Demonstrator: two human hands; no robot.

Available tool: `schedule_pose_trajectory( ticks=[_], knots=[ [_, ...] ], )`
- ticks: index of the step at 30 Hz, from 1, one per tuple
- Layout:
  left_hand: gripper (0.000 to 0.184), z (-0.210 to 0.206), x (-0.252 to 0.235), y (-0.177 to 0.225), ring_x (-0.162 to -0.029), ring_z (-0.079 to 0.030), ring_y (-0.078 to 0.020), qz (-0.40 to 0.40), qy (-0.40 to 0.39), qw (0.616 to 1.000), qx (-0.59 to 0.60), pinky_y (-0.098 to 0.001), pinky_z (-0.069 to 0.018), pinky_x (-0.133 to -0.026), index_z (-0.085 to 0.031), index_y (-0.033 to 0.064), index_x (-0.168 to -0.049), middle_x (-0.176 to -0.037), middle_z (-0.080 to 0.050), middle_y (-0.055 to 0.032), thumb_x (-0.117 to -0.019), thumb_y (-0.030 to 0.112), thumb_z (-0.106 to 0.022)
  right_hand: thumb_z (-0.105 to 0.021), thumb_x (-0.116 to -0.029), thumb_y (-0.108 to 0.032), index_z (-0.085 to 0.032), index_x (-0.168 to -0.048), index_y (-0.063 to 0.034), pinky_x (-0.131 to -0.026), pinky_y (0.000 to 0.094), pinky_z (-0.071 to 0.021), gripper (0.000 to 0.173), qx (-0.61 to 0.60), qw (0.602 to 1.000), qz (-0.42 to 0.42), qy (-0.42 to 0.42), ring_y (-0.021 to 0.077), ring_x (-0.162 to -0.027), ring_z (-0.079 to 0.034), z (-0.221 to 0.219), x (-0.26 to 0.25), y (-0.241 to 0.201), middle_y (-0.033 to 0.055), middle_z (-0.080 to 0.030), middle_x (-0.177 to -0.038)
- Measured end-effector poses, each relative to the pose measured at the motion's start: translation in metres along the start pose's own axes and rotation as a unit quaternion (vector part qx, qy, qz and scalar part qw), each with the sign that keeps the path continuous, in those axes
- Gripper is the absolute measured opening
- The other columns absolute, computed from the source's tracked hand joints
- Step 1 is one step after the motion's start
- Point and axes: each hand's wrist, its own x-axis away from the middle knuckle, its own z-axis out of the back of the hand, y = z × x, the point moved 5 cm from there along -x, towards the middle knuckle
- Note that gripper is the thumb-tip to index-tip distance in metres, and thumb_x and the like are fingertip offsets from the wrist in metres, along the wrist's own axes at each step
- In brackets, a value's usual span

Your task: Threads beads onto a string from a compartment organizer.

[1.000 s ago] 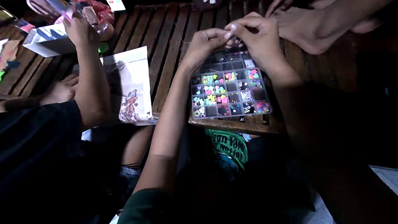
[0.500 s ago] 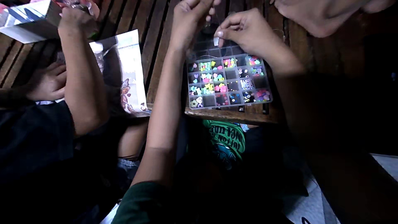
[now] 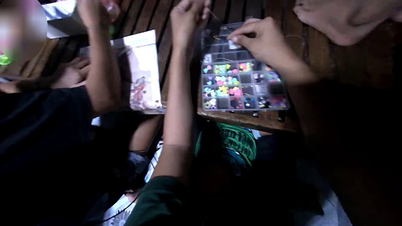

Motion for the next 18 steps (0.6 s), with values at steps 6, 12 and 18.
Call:
schedule_pose_trajectory(
  ticks=[6,12,18],
  knots=[
    [0.015,-0.007,0.008,-0.007,-0.066,-0.06,-0.0062,0.037,0.012,0.997,0.062,-0.0209,-0.0533,-0.064,-0.066,-0.0096,-0.11,-0.081,-0.066,-0.0065,-0.1026,0.0,-0.056,-0.056,-0.1052,-0.011,-0.064,-0.123,0.0024,-0.087,0.0557,-0.0524,0.024,0.037,0.999,-0.004,-0.006,0.0339,-0.093,-0.066,-0.001,0.004,-0.001,0.0246,-0.067,-0.109],
    [0.017,-0.001,0.017,-0.011,-0.069,-0.058,-0.0047,0.016,-0.07,0.997,-0.021,-0.0201,-0.0498,-0.065,-0.067,-0.0087,-0.108,-0.086,-0.068,-0.0063,-0.1036,0.003,-0.056,-0.057,-0.1029,0.0,-0.071,-0.111,0.0075,-0.092,0.071,-0.0443,0.018,0.098,0.992,0.069,-0.025,0.0519,-0.106,-0.063,-0.007,0.003,0.0,0.0307,-0.067,-0.115],
    [0.016,0.021,0.029,-0.019,-0.071,-0.059,-0.0043,0.019,-0.039,0.999,-0.001,-0.0198,-0.052,-0.069,-0.066,-0.0083,-0.107,-0.084,-0.066,-0.0042,-0.1037,0.004,-0.056,-0.059,-0.1021,-0.001,-0.072,-0.113,0.0052,-0.094,0.0698,-0.0452,0.018,0.103,0.991,0.074,-0.034,0.0504,-0.107,-0.065,-0.013,0.003,-0.003,0.0289,-0.068,-0.117]
  ],
)
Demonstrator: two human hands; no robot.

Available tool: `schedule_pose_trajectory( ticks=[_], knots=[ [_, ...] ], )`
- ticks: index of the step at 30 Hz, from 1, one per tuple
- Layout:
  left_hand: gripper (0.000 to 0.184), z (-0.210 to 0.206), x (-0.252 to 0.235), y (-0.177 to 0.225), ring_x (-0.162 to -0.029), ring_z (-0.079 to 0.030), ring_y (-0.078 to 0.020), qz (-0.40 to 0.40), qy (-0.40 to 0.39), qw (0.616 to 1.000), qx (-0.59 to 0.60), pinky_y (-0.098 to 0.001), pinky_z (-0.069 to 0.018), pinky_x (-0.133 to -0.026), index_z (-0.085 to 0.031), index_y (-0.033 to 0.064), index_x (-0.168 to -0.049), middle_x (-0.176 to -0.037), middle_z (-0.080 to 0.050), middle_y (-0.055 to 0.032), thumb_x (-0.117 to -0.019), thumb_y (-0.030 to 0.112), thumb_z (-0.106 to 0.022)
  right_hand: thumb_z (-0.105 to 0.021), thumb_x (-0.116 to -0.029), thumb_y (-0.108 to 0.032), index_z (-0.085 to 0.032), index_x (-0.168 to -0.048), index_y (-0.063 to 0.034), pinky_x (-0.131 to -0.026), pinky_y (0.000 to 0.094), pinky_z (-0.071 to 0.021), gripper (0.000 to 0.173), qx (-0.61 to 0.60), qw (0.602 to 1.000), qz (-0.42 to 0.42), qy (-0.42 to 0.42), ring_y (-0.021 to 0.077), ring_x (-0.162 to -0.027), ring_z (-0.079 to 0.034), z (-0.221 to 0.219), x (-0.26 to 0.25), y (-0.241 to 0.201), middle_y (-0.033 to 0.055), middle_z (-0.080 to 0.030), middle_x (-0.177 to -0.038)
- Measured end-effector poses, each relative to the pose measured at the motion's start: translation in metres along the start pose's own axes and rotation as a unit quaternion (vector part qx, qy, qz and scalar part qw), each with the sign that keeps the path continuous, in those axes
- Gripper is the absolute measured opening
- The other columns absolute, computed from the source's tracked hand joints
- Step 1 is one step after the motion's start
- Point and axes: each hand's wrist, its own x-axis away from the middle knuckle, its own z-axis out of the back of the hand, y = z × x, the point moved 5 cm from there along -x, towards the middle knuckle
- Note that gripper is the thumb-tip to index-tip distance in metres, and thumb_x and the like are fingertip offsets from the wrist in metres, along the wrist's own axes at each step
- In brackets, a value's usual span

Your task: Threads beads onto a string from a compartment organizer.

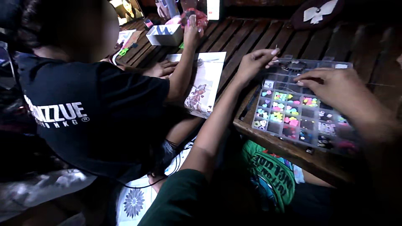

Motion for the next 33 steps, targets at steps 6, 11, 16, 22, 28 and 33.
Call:
schedule_pose_trajectory(
  ticks=[6,11,16,22,28,33],
  knots=[
    [0.015,-0.012,0.003,-0.005,-0.069,-0.059,-0.0037,0.012,-0.017,0.998,-0.061,-0.0202,-0.0524,-0.068,-0.066,-0.0088,-0.105,-0.082,-0.065,-0.0042,-0.1027,0.003,-0.057,-0.059,-0.1016,0.001,-0.072,-0.11,0.0093,-0.097,0.0697,-0.0429,0.018,0.024,0.999,-0.014,-0.017,0.0541,-0.109,-0.062,0.002,-0.002,0.006,0.0337,-0.066,-0.116],
    [0.014,-0.015,0.005,-0.011,-0.072,-0.062,-0.0028,0.002,-0.043,0.991,-0.125,-0.0213,-0.0547,-0.07,-0.067,-0.0052,-0.105,-0.086,-0.067,-0.0022,-0.1019,0.006,-0.059,-0.058,-0.1022,-0.001,-0.072,-0.113,0.0069,-0.101,0.0631,-0.0441,0.02,0.03,0.997,-0.051,-0.046,0.0488,-0.112,-0.062,0.006,-0.001,0.004,0.0315,-0.065,-0.117],
    [0.014,-0.013,0.001,-0.014,-0.074,-0.064,-0.0034,-0.008,-0.053,0.989,-0.136,-0.0219,-0.0555,-0.072,-0.067,-0.0034,-0.105,-0.088,-0.068,-0.0011,-0.1023,0.008,-0.059,-0.064,-0.0989,-0.004,-0.07,-0.118,0.0074,-0.098,0.0593,-0.0463,0.022,0.049,0.998,-0.027,-0.042,0.0463,-0.106,-0.063,0.009,-0.003,0.01,0.0316,-0.064,-0.114],
    [0.013,-0.013,-0.001,-0.017,-0.075,-0.064,-0.0034,-0.016,-0.055,0.991,-0.124,-0.0225,-0.0558,-0.073,-0.068,-0.003,-0.103,-0.087,-0.069,-0.0006,-0.1017,0.007,-0.06,-0.064,-0.1003,-0.011,-0.069,-0.111,0.0031,-0.092,0.0524,-0.05,0.018,0.037,0.998,-0.036,0.023,0.0358,-0.103,-0.064,0.046,0.032,-0.028,0.0241,-0.064,-0.118],
    [0.012,-0.013,0.0,-0.016,-0.074,-0.063,-0.0023,-0.01,-0.061,0.989,-0.131,-0.021,-0.055,-0.073,-0.068,-0.0015,-0.103,-0.086,-0.068,0.001,-0.1019,0.009,-0.06,-0.064,-0.0989,-0.011,-0.078,-0.104,-0.0038,-0.087,0.0639,-0.0476,0.017,0.062,0.996,0.041,-0.051,0.0397,-0.104,-0.065,0.019,0.09,-0.065,0.0183,-0.069,-0.112],
    [0.012,-0.013,-0.001,-0.018,-0.074,-0.064,-0.003,-0.009,-0.058,0.991,-0.117,-0.0216,-0.0552,-0.072,-0.067,-0.0011,-0.102,-0.087,-0.068,0.0009,-0.1023,0.009,-0.06,-0.062,-0.0979,-0.012,-0.08,-0.098,-0.0097,-0.075,0.0529,-0.0469,0.018,0.168,0.983,0.067,0.017,0.0335,-0.087,-0.066,-0.002,0.112,-0.081,0.0131,-0.071,-0.102]
  ],
)
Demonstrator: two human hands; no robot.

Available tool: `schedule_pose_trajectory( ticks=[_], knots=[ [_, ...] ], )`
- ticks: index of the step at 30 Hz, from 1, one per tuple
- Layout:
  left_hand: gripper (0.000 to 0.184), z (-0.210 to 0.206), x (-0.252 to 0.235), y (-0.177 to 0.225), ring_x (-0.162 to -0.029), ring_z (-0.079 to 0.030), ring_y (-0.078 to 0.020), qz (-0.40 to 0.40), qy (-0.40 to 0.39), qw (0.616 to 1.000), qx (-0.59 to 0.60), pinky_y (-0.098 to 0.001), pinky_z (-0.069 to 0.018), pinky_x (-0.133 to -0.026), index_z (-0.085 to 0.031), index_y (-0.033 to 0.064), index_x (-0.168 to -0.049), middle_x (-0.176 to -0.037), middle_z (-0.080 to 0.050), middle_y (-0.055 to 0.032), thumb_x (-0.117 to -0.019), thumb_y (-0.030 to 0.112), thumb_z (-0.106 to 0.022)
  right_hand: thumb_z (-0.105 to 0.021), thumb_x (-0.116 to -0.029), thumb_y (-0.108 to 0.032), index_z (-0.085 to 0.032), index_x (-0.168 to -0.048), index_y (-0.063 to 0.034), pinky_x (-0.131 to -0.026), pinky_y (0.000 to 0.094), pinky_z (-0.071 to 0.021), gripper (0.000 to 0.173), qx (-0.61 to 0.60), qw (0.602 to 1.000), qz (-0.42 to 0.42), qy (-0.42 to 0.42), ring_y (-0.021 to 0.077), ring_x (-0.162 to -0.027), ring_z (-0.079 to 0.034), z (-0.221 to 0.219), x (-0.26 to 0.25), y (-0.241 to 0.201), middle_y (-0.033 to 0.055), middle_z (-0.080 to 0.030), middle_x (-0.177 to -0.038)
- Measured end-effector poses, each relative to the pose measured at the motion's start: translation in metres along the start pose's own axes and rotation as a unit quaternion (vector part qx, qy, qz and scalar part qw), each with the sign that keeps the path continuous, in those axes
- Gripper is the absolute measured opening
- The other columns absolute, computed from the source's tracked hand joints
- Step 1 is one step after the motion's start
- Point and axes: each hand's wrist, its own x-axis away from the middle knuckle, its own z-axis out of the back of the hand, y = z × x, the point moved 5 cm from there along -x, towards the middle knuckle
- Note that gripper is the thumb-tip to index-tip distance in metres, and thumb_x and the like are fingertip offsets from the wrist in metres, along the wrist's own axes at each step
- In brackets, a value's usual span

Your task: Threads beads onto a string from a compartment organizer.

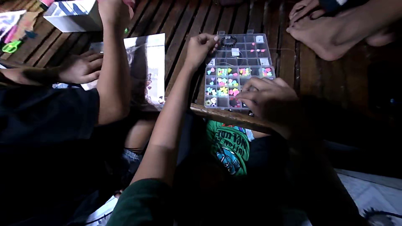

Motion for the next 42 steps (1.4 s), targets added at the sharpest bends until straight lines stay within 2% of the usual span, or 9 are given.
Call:
schedule_pose_trajectory(
  ticks=[8,12,22,31,35,37,38,40,42],
  knots=[
    [0.013,0.001,0.0,-0.001,-0.074,-0.064,-0.0028,0.004,0.004,1.0,-0.001,-0.0212,-0.0552,-0.073,-0.068,-0.0018,-0.102,-0.086,-0.068,-0.0001,-0.1019,0.009,-0.061,-0.069,-0.0941,-0.008,-0.08,-0.097,-0.0103,-0.076,0.0504,-0.0493,0.011,0.031,0.999,-0.006,0.025,0.0318,-0.086,-0.067,-0.011,-0.001,-0.012,0.012,-0.071,-0.102],
    [0.011,0.0,0.0,-0.002,-0.073,-0.063,-0.0027,0.008,0.007,1.0,0.011,-0.0208,-0.0552,-0.072,-0.068,-0.0023,-0.101,-0.085,-0.068,-0.0004,-0.1011,0.007,-0.061,-0.072,-0.0936,-0.012,-0.08,-0.096,-0.0106,-0.075,0.0497,-0.0484,0.009,0.039,0.999,-0.018,0.024,0.0305,-0.084,-0.066,-0.013,-0.003,-0.014,0.0109,-0.071,-0.1],
    [0.014,-0.001,-0.002,-0.002,-0.073,-0.063,-0.0034,0.003,0.004,1.0,-0.001,-0.0223,-0.0548,-0.073,-0.068,-0.0029,-0.103,-0.085,-0.068,-0.0009,-0.1015,0.008,-0.06,-0.069,-0.0953,-0.01,-0.079,-0.099,-0.0082,-0.076,0.0529,-0.0497,0.011,0.03,0.999,-0.026,-0.004,0.033,-0.09,-0.068,-0.011,-0.002,-0.012,0.0124,-0.072,-0.105],
    [0.012,0.001,0.0,-0.001,-0.073,-0.063,-0.0022,0.004,0.006,1.0,0.0,-0.0204,-0.0544,-0.072,-0.068,-0.0029,-0.103,-0.087,-0.069,-0.0012,-0.1012,0.007,-0.06,-0.07,-0.0929,-0.004,-0.073,-0.089,-0.0005,-0.069,0.0527,-0.0505,0.006,0.062,0.997,-0.046,0.012,0.0356,-0.083,-0.068,-0.016,-0.007,-0.021,0.0168,-0.069,-0.097],
    [0.014,-0.001,0.0,0.001,-0.072,-0.063,-0.0034,0.006,0.01,1.0,0.004,-0.0212,-0.0548,-0.071,-0.068,-0.0039,-0.103,-0.086,-0.068,-0.0028,-0.1018,0.008,-0.06,-0.062,-0.0979,-0.01,-0.074,-0.1,-0.0022,-0.076,0.0576,-0.054,0.014,0.0,0.999,-0.014,-0.038,0.0372,-0.092,-0.07,-0.003,-0.016,0.001,0.0172,-0.07,-0.108],
    [0.014,0.0,-0.002,-0.001,-0.072,-0.063,-0.004,0.001,0.013,1.0,0.013,-0.0218,-0.0552,-0.071,-0.068,-0.0047,-0.103,-0.086,-0.069,-0.0037,-0.1011,0.007,-0.061,-0.061,-0.1,-0.007,-0.071,-0.108,0.0034,-0.078,0.0606,-0.0541,0.016,-0.077,0.994,-0.049,-0.056,0.0401,-0.091,-0.068,0.02,-0.037,0.017,0.0225,-0.068,-0.108],
    [0.014,0.0,-0.002,-0.002,-0.072,-0.063,-0.0045,0.005,0.013,1.0,0.017,-0.0223,-0.0554,-0.072,-0.068,-0.0053,-0.104,-0.085,-0.068,-0.0043,-0.101,0.006,-0.061,-0.06,-0.1016,-0.008,-0.069,-0.111,0.0038,-0.077,0.058,-0.054,0.017,-0.111,0.99,-0.075,-0.038,0.0378,-0.087,-0.067,0.032,-0.049,0.026,0.0229,-0.068,-0.105],
    [0.014,-0.002,-0.001,-0.002,-0.072,-0.063,-0.0048,0.012,0.012,1.0,0.022,-0.0224,-0.0553,-0.071,-0.068,-0.0056,-0.104,-0.085,-0.068,-0.0047,-0.101,0.006,-0.061,-0.059,-0.1033,-0.014,-0.065,-0.112,-0.0007,-0.074,0.0451,-0.0524,0.017,-0.168,0.979,-0.115,0.012,0.0239,-0.081,-0.063,0.046,-0.073,0.049,0.0173,-0.066,-0.1],
    [0.013,-0.002,0.0,-0.001,-0.072,-0.063,-0.0046,0.016,0.015,0.999,0.024,-0.0223,-0.0553,-0.071,-0.069,-0.005,-0.104,-0.086,-0.068,-0.0049,-0.1011,0.006,-0.062,-0.063,-0.0995,-0.012,-0.065,-0.112,0.001,-0.08,0.0351,-0.0544,0.018,-0.216,0.961,-0.156,0.078,0.0141,-0.083,-0.063,0.044,-0.101,0.077,0.015,-0.067,-0.104]
  ],
)
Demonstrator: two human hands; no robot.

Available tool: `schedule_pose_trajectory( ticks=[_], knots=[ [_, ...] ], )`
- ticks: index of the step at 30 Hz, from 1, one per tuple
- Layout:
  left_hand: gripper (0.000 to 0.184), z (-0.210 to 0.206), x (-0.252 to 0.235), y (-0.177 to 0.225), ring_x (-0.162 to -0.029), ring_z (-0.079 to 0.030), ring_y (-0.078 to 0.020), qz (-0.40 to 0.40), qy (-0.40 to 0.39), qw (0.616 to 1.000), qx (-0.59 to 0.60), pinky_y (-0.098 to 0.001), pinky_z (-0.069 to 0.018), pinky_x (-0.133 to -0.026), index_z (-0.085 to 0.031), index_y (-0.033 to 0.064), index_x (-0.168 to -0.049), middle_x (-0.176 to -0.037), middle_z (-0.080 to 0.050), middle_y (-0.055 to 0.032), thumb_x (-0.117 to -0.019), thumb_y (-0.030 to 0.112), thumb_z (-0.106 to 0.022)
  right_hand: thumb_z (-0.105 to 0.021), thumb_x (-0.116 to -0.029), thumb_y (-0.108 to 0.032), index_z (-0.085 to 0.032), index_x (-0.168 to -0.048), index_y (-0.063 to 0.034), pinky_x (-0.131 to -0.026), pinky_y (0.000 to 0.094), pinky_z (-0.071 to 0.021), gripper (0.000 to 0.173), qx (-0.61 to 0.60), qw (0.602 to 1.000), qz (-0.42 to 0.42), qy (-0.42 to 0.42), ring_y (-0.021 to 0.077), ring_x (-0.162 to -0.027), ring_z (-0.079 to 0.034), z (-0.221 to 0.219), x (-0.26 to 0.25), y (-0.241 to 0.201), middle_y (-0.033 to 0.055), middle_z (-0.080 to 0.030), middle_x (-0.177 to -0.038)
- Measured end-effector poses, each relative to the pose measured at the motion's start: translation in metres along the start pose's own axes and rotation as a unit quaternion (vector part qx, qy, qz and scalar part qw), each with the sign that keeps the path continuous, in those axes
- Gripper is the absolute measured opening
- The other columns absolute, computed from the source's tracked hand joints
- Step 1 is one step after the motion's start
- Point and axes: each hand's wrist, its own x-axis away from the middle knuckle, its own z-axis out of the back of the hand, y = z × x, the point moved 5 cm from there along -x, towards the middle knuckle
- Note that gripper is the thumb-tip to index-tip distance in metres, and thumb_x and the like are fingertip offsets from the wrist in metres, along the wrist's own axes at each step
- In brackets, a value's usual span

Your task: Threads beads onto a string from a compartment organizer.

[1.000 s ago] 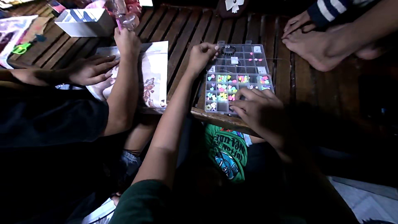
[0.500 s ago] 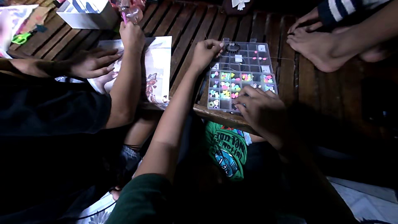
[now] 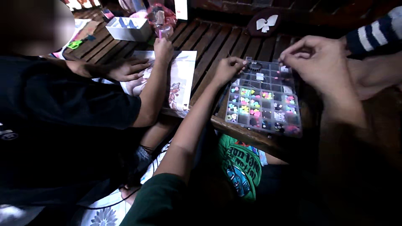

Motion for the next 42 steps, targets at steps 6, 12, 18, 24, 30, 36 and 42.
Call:
schedule_pose_trajectory(
  ticks=[6,12,18,24,30,36,42],
  knots=[
    [0.014,-0.003,0.002,0.008,-0.072,-0.061,-0.0035,-0.027,-0.002,0.999,-0.046,-0.022,-0.0533,-0.071,-0.069,-0.0051,-0.104,-0.086,-0.068,-0.0052,-0.1016,0.007,-0.061,-0.052,-0.1031,-0.006,-0.065,-0.121,0.0098,-0.093,0.0514,-0.0506,0.027,0.07,0.996,-0.034,0.044,0.0395,-0.102,-0.066,-0.035,-0.012,0.054,0.0302,-0.065,-0.118],
    [0.015,-0.018,-0.012,0.031,-0.073,-0.059,-0.0039,-0.093,-0.018,0.993,-0.07,-0.0218,-0.0508,-0.07,-0.069,-0.0056,-0.103,-0.086,-0.067,-0.0058,-0.1015,0.006,-0.06,-0.053,-0.1044,-0.006,-0.068,-0.12,0.0074,-0.1,0.0503,-0.049,0.025,0.062,0.996,-0.025,0.058,0.0398,-0.112,-0.063,-0.026,-0.014,0.063,0.0296,-0.061,-0.128],
    [0.014,-0.058,-0.027,0.048,-0.074,-0.061,-0.0056,-0.141,-0.043,0.989,-0.029,-0.0234,-0.053,-0.072,-0.069,-0.0084,-0.103,-0.086,-0.069,-0.0083,-0.0998,0.003,-0.061,-0.056,-0.1043,-0.008,-0.066,-0.121,0.0077,-0.098,0.0438,-0.0508,0.025,0.017,0.994,-0.02,0.102,0.034,-0.109,-0.066,-0.024,-0.014,0.068,0.028,-0.064,-0.126],
    [0.017,-0.056,-0.019,0.031,-0.077,-0.063,-0.0081,-0.12,-0.093,0.98,-0.128,-0.0268,-0.0545,-0.077,-0.07,-0.0051,-0.105,-0.089,-0.069,-0.0089,-0.1023,0.008,-0.059,-0.064,-0.0984,-0.005,-0.059,-0.123,0.0058,-0.088,0.0241,-0.0577,0.027,-0.236,0.958,-0.068,0.148,0.005,-0.091,-0.068,-0.023,-0.018,0.084,0.0088,-0.066,-0.108],
    [0.016,-0.057,-0.013,0.037,-0.076,-0.063,-0.0046,-0.117,-0.082,0.989,-0.044,-0.0234,-0.0556,-0.074,-0.067,-0.0055,-0.106,-0.087,-0.068,-0.0034,-0.1033,0.007,-0.057,-0.056,-0.1039,-0.007,-0.062,-0.115,0.0007,-0.086,0.0247,-0.0583,0.015,-0.386,0.904,-0.108,0.151,0.006,-0.089,-0.068,-0.029,-0.015,0.078,-0.0002,-0.067,-0.099],
    [0.015,-0.062,-0.011,0.033,-0.073,-0.064,-0.0051,-0.103,-0.123,0.986,0.042,-0.0232,-0.0557,-0.07,-0.066,-0.0018,-0.106,-0.084,-0.068,0.0008,-0.1044,0.007,-0.054,-0.052,-0.1064,-0.01,-0.063,-0.116,-0.0013,-0.085,0.0261,-0.0585,0.016,-0.477,0.86,-0.135,0.119,0.0081,-0.088,-0.068,-0.038,-0.014,0.069,0.0002,-0.067,-0.098],
    [0.014,-0.061,-0.01,0.037,-0.075,-0.064,-0.0054,-0.096,-0.128,0.985,0.071,-0.023,-0.0561,-0.071,-0.066,-0.0002,-0.105,-0.084,-0.067,0.0015,-0.1047,0.007,-0.054,-0.048,-0.1082,-0.01,-0.06,-0.117,-0.0033,-0.087,0.0249,-0.0568,0.017,-0.525,0.837,-0.127,0.086,0.0078,-0.09,-0.067,-0.042,-0.015,0.067,-0.0002,-0.066,-0.101]
  ],
)
